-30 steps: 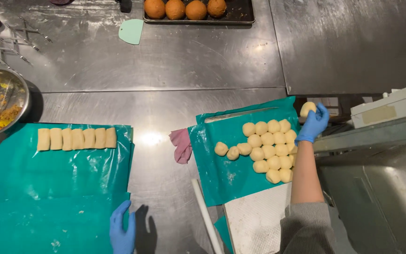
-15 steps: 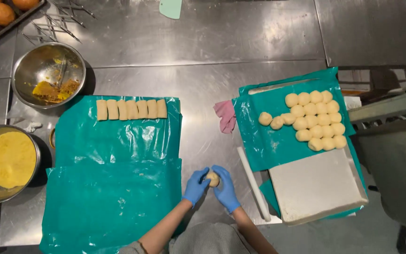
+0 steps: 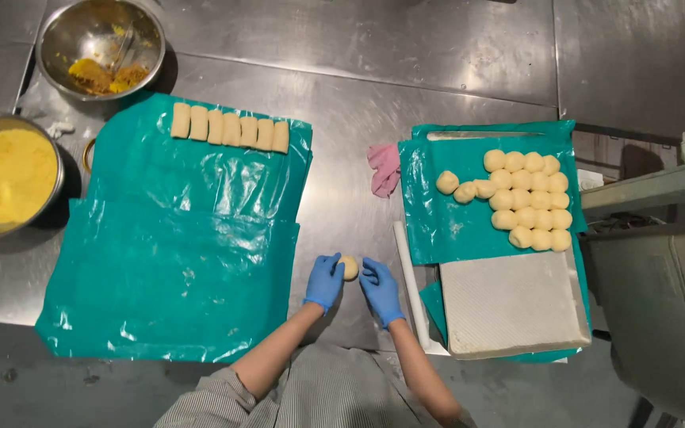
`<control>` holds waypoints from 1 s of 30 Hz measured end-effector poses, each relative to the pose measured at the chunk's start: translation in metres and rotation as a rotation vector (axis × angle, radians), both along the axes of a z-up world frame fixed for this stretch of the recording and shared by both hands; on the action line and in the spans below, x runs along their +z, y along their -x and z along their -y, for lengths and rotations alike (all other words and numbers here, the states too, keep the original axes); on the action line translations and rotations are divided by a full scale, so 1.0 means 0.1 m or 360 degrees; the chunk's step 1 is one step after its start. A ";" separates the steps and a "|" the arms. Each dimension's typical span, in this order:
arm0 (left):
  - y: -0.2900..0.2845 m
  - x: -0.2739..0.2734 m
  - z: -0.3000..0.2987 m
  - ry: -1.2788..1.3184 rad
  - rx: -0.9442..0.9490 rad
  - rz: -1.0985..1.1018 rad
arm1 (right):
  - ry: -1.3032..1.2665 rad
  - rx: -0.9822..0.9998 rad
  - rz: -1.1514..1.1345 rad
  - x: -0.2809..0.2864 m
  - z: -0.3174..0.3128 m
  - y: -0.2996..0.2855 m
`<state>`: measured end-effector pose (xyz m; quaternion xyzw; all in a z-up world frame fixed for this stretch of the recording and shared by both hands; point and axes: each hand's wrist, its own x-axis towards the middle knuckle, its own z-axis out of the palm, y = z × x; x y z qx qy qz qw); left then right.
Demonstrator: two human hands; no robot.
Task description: The person is rolling out small balls of dough using a rolling pin on a stainless steel counter and then folding them into rectangular shapes.
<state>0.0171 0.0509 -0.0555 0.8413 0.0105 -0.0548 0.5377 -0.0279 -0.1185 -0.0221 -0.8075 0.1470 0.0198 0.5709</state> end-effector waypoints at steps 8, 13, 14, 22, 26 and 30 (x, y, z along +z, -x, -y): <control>0.03 -0.17 0.08 0.0163 -0.0143 -0.0072 | -0.0130 -0.0106 -0.0034 -0.05 -0.15 0.08; -0.10 0.28 0.21 -0.0080 -0.0117 -0.0079 | 0.0313 -0.0037 0.0478 -0.07 -0.03 -0.07; -0.05 0.52 0.22 -0.0228 -0.0099 0.0037 | -0.0013 -0.0134 0.0174 -0.07 -0.04 0.00; -0.14 0.50 0.47 -0.0934 -0.0778 0.0665 | 0.0248 -0.0154 0.0020 0.47 0.43 0.27; -0.11 0.61 0.43 -0.1064 -0.0904 0.0642 | 0.1156 -0.0088 0.0120 0.53 0.68 0.53; -0.20 0.77 0.41 -0.0984 -0.0962 0.0527 | 0.0748 -0.0147 -0.0230 0.46 0.65 0.54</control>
